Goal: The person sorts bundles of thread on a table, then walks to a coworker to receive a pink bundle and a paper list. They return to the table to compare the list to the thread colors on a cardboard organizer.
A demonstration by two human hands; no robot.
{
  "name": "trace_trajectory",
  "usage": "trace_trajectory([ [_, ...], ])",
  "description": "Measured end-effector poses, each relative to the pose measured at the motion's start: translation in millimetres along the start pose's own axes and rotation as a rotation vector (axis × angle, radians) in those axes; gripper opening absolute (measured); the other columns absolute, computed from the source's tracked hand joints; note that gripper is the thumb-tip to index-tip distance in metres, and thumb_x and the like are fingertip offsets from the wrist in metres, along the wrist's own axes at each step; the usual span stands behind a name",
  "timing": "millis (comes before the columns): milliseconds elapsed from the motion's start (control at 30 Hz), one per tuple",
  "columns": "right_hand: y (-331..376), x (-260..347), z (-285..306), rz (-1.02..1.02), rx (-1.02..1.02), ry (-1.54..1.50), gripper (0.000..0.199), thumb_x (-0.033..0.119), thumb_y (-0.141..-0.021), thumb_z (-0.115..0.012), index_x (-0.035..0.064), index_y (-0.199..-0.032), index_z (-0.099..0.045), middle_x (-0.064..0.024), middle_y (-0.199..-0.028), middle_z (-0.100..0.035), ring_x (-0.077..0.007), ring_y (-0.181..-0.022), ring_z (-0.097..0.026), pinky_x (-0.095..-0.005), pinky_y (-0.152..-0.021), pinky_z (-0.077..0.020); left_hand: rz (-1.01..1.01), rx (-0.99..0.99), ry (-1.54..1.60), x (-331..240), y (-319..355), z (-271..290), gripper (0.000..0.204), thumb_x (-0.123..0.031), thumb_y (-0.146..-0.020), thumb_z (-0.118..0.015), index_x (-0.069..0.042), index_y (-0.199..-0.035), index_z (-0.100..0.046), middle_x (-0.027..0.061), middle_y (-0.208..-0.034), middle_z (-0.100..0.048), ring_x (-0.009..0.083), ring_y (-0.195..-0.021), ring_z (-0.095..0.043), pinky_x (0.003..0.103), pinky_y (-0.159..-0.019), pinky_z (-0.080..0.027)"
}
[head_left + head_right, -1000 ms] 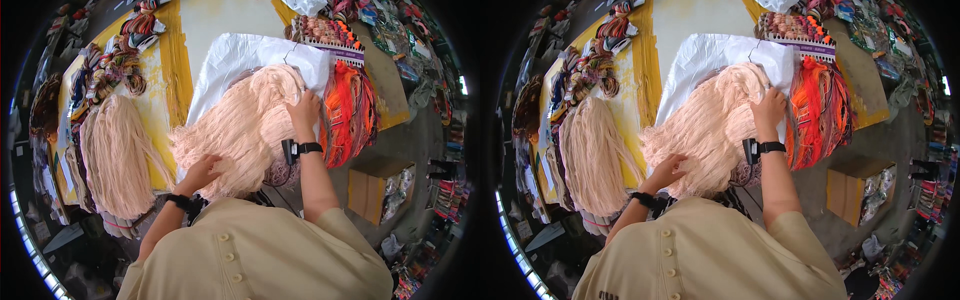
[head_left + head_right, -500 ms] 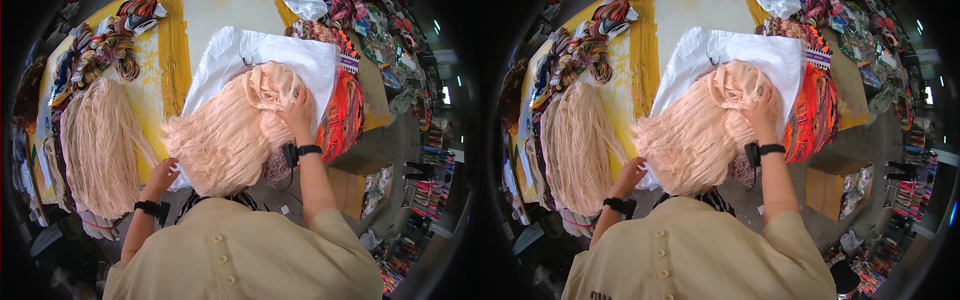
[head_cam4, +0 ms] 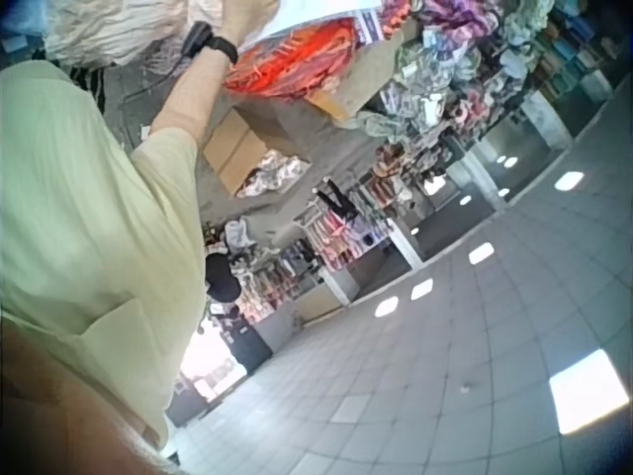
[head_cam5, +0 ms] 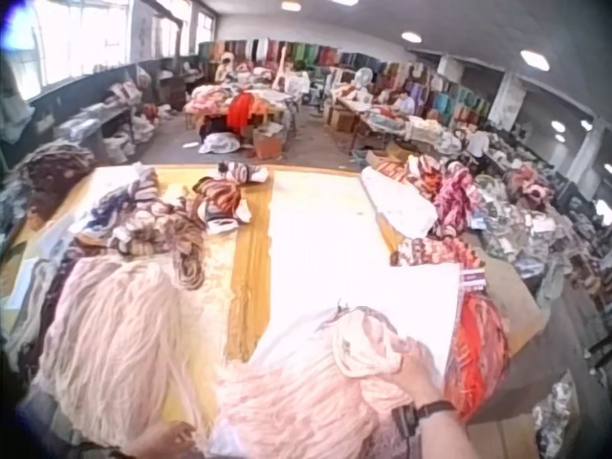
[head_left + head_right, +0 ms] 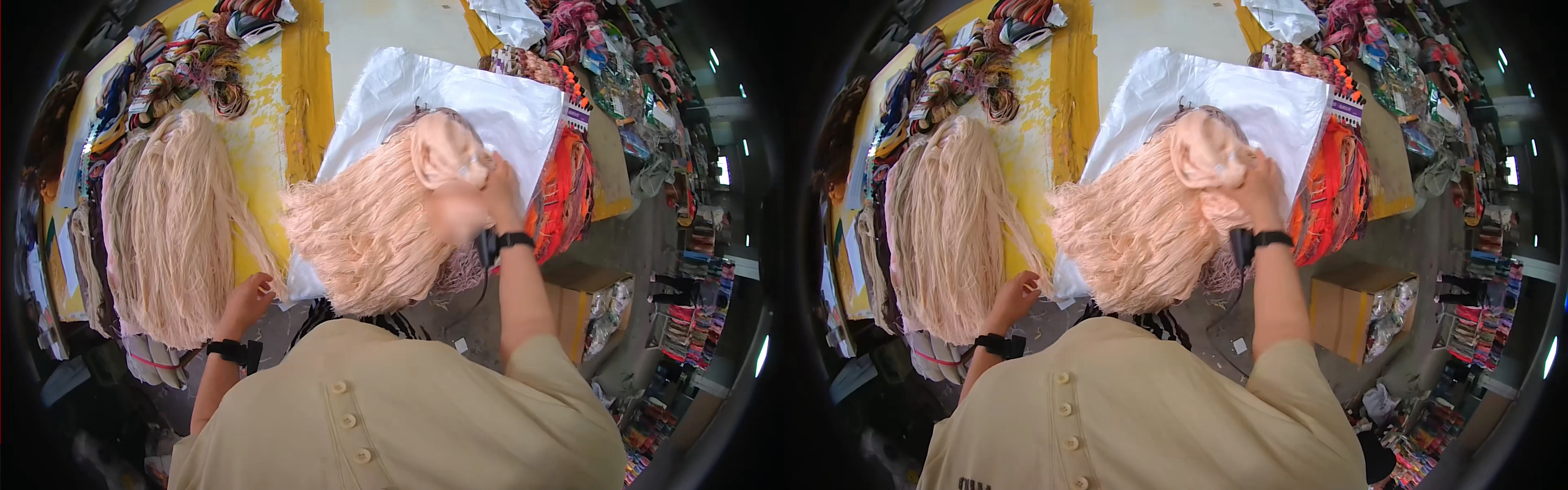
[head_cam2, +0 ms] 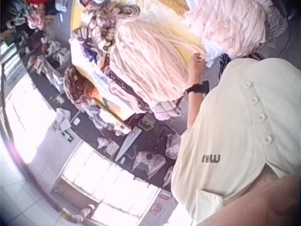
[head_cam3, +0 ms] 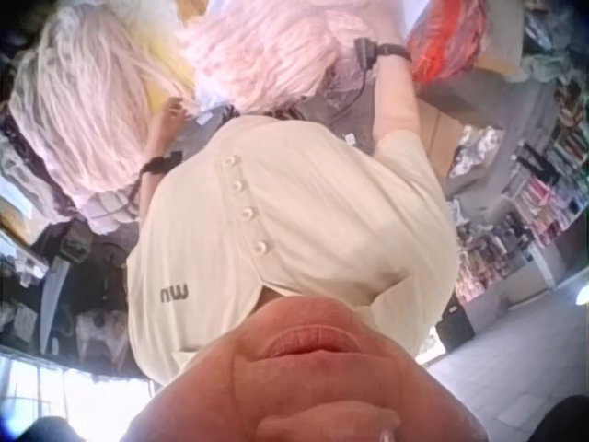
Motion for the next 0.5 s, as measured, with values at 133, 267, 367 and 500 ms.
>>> trace_trajectory([
  [133,-12.2,-53.2,-19.5,-0.31,0.218,-0.504,0.075,0.027,-0.062,-0.087,-0.0059,-0.12,-0.054,-0.0175,-0.121,-0.059,-0.0271,-0.109,-0.058,-0.0335,-0.09,-0.0479,-0.065,0.015,-0.026,-8.5,-6.0,1.2,0.032,-0.013,-0.08,-0.069,-0.006,-0.11,-0.06,0.0107,-0.092,-0.066,0.0243,-0.081,-0.065,0.035,-0.073,-0.052],
  [267,39.9,13.2,-8.0,0.128,-0.184,-0.112,0.059,0.025,-0.069,-0.081,-0.0047,-0.114,-0.057,-0.0167,-0.108,-0.062,-0.0352,-0.093,-0.063,-0.0394,-0.082,-0.0503,-0.065,0.008,-0.011,-7.8,1.8,-2.7,0.032,-0.013,-0.08,-0.069,-0.004,-0.11,-0.06,0.0108,-0.092,-0.067,0.0236,-0.08,-0.065,0.034,-0.073,-0.052],
  [367,80.0,84.1,16.1,0.062,-0.207,-0.21,0.056,0.024,-0.069,-0.08,-0.0049,-0.111,-0.057,-0.0167,-0.102,-0.061,-0.0399,-0.087,-0.061,-0.0425,-0.08,-0.0504,-0.054,0.008,0.06,1.0,-1.3,-4.0,0.033,-0.014,-0.081,-0.069,-0.003,-0.111,-0.06,0.011,-0.091,-0.066,0.0218,-0.079,-0.065,0.032,-0.072,-0.051],
  [500,77.1,167.0,59.5,0.196,0.031,-0.677,0.054,0.017,-0.068,-0.081,-0.0023,-0.112,-0.058,-0.0162,-0.107,-0.062,-0.0302,-0.094,-0.062,-0.0376,-0.081,-0.0503,-0.157,-0.039,0.436,19.1,-50.4,7.7,0.034,-0.023,-0.089,-0.064,-0.006,-0.118,-0.058,0.0053,-0.101,-0.065,0.0151,-0.089,-0.062,0.03,-0.074,-0.05],
])
Point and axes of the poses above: each hand's wrist, its own y-axis away from the middle knuckle, its own z-axis out of the back of the hand, x = y × z, the point moved 4 cm from there along -y, towards the middle knuckle
